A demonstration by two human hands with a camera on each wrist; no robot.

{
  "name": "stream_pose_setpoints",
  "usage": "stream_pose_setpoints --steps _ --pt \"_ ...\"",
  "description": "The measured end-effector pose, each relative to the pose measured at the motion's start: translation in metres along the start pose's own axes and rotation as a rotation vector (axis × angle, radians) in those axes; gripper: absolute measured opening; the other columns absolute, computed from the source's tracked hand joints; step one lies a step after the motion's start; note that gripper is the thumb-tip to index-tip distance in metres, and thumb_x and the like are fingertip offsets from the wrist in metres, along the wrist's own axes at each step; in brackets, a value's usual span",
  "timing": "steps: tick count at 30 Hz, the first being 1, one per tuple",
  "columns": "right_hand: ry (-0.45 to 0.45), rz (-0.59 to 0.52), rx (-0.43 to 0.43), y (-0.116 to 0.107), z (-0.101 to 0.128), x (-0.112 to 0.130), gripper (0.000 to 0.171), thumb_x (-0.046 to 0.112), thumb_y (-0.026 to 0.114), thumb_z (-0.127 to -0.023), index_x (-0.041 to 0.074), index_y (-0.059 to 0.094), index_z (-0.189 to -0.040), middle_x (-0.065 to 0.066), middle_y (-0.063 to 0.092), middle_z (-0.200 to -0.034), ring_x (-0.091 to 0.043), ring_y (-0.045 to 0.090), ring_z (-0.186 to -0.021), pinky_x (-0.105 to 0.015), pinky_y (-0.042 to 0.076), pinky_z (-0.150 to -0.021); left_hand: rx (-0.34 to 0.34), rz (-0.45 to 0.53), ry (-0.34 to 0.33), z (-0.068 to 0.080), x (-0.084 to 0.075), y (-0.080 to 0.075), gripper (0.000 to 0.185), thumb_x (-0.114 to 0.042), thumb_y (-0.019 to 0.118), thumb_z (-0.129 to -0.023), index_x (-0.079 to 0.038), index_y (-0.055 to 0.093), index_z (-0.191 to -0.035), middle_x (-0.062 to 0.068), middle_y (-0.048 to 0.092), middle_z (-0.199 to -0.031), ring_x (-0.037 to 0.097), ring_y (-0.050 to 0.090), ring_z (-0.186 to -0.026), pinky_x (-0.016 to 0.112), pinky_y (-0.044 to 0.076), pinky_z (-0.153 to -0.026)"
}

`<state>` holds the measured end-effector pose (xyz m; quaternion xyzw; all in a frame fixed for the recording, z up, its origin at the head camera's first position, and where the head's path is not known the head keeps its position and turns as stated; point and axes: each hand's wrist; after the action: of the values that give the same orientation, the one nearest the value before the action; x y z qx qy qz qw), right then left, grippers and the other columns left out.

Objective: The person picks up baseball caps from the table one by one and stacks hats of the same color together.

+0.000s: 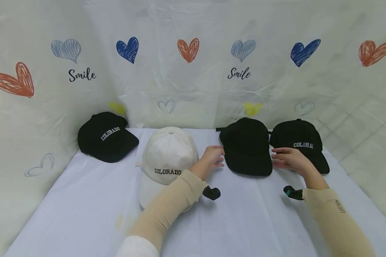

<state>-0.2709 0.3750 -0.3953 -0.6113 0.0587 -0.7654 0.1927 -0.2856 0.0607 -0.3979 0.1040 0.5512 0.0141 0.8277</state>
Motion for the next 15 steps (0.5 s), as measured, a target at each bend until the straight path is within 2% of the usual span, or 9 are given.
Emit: stream_pose_setpoints --steps 3,8,15 --pt "0.02 0.003 0.025 0.001 -0.005 0.0 0.061 0.012 0.057 -0.105 -0.018 0.027 -0.149 0.003 0.067 -0.107 -0.012 0.069 -0.093 -0.035 0.06 -0.086 -0.008 0.021 -0.011 -0.003 0.003 0.0 0.047 0.002 0.056 -0.094 0.002 0.054 -0.141 0.02 0.053 -0.138 0.04 0.055 -0.124 0.052 0.052 -0.1" --pt "0.046 0.025 0.012 -0.001 -0.006 0.0 0.063 0.015 0.057 -0.106 -0.018 0.026 -0.15 0.001 0.064 -0.108 -0.01 0.066 -0.094 -0.036 0.06 -0.087 0.02 0.026 -0.026 -0.005 0.004 0.003 0.047 0.002 0.058 -0.095 0.003 0.052 -0.142 0.019 0.055 -0.135 0.038 0.058 -0.121 0.051 0.053 -0.098" --pt "0.069 -0.023 0.018 0.0 -0.014 -0.003 0.066 0.014 0.059 -0.105 -0.017 0.025 -0.152 0.007 0.063 -0.103 -0.009 0.065 -0.093 -0.034 0.059 -0.086 -0.019 -0.002 -0.028 -0.006 0.006 0.004 0.048 0.004 0.062 -0.094 0.006 0.051 -0.14 0.019 0.057 -0.128 0.033 0.061 -0.112 0.044 0.057 -0.094"
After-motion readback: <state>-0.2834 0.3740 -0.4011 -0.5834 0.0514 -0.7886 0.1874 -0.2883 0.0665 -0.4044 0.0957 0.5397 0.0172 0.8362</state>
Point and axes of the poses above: each hand's wrist, its own z-axis away from the middle knuckle, its own y-axis out of the palm, x = y × z
